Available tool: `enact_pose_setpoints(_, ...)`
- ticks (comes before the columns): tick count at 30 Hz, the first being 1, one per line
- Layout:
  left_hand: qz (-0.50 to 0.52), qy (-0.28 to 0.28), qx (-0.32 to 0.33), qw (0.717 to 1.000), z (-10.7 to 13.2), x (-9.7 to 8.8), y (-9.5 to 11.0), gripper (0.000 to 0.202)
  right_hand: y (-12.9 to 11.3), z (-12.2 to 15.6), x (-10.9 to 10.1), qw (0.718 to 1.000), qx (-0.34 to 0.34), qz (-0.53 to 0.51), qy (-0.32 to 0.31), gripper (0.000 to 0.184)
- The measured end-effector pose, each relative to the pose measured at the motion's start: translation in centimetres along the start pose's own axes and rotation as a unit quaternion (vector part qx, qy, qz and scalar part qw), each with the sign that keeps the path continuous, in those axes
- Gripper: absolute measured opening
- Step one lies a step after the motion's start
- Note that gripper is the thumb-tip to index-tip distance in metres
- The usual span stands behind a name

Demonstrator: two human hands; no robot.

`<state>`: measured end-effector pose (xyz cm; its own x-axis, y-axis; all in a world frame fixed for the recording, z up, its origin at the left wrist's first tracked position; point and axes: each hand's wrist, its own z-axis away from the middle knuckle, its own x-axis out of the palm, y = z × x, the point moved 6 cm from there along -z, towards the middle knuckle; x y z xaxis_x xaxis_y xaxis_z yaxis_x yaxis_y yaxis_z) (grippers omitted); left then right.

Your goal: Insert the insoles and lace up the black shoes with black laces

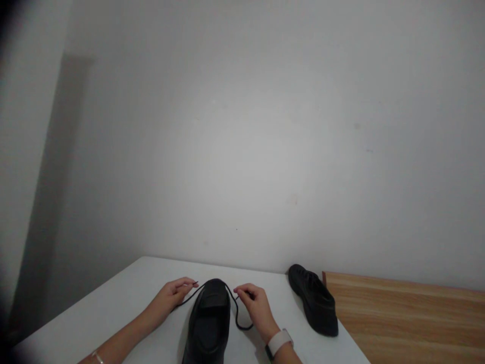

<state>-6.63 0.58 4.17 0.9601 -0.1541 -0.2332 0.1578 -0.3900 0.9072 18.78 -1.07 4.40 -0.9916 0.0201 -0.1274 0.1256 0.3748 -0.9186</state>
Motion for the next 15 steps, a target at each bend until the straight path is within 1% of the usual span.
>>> enact_pose_setpoints(4,-0.011,-0.019,-0.002,1.000,0.2,0.6,0.0,0.045,0.1,0.2,0.9,1.000,0.009,-0.006,-0.017,0.036)
enact_pose_setpoints(10,-0.004,-0.040,-0.016,0.999,0.0,1.1,-1.1,0.043,-0.4,0.6,1.7,0.996,0.014,-0.071,-0.047,0.037)
enact_pose_setpoints(13,-0.005,-0.038,-0.008,0.999,0.1,1.3,-0.9,0.037,-0.1,0.6,1.9,0.996,0.023,-0.066,-0.051,0.036)
enact_pose_setpoints(15,0.000,-0.032,0.007,0.999,0.2,1.4,-0.3,0.033,0.3,0.4,2.1,0.996,0.025,-0.066,-0.049,0.036)
